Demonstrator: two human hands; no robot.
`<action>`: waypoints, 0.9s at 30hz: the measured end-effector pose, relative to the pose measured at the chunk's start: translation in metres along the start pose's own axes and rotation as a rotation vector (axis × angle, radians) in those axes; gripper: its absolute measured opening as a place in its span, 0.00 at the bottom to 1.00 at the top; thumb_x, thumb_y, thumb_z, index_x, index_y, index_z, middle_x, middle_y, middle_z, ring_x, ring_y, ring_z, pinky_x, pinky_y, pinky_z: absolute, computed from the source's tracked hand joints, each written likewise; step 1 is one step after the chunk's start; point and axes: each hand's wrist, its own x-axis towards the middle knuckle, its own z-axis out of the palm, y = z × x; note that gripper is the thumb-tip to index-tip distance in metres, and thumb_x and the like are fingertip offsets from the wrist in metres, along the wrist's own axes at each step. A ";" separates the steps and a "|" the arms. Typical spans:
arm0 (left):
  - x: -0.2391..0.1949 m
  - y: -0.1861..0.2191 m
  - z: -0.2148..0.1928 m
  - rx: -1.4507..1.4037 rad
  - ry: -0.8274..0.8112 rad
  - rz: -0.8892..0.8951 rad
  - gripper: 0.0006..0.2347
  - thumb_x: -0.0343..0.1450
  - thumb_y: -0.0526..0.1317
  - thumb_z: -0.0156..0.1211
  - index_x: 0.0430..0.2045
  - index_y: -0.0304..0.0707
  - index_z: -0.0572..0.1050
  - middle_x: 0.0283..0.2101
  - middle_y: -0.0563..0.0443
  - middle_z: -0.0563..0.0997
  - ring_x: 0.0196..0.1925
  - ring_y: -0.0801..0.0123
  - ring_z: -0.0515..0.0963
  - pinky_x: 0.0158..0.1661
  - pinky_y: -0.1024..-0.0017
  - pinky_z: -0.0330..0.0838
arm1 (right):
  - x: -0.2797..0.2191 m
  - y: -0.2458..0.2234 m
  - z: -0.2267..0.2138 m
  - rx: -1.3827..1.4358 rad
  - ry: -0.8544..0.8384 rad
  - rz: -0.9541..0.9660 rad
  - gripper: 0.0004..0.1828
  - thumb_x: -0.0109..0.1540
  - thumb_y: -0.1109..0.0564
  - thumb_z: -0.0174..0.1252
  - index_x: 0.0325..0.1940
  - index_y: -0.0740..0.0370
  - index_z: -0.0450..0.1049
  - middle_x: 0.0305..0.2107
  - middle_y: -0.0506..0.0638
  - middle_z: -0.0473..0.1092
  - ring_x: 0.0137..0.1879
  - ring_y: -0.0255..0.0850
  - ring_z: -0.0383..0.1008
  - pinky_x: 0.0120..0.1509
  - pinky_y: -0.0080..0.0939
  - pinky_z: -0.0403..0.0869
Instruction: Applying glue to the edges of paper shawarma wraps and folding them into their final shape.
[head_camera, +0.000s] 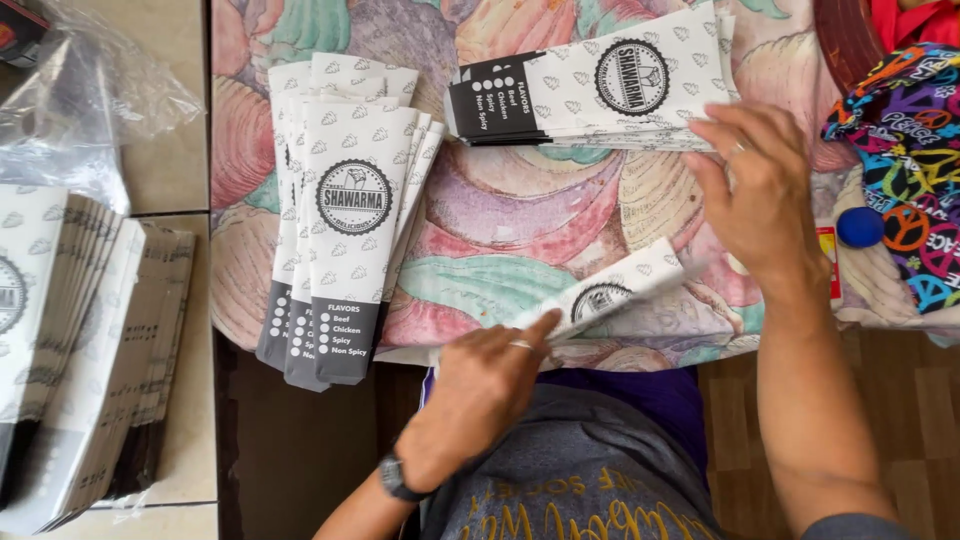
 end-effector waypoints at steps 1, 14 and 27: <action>-0.004 -0.006 -0.017 0.004 -0.002 0.002 0.11 0.77 0.30 0.59 0.54 0.27 0.76 0.18 0.58 0.68 0.17 0.75 0.62 0.18 0.72 0.57 | 0.012 -0.007 0.005 0.002 0.004 0.002 0.15 0.68 0.66 0.69 0.59 0.76 0.81 0.55 0.66 0.76 0.63 0.59 0.71 0.69 0.56 0.70; -0.028 -0.102 -0.080 0.749 0.357 -0.557 0.13 0.74 0.33 0.68 0.52 0.27 0.79 0.33 0.42 0.80 0.37 0.52 0.79 0.37 0.61 0.72 | -0.049 -0.057 0.032 0.036 0.121 -0.085 0.03 0.67 0.60 0.66 0.43 0.57 0.85 0.45 0.51 0.80 0.59 0.55 0.78 0.69 0.60 0.72; 0.030 -0.041 0.048 0.266 -0.093 0.077 0.16 0.76 0.36 0.59 0.58 0.26 0.73 0.65 0.29 0.72 0.71 0.38 0.66 0.70 0.49 0.62 | -0.150 0.015 -0.074 0.074 -0.330 1.014 0.45 0.62 0.41 0.67 0.76 0.72 0.68 0.43 0.62 0.76 0.40 0.54 0.75 0.49 0.53 0.71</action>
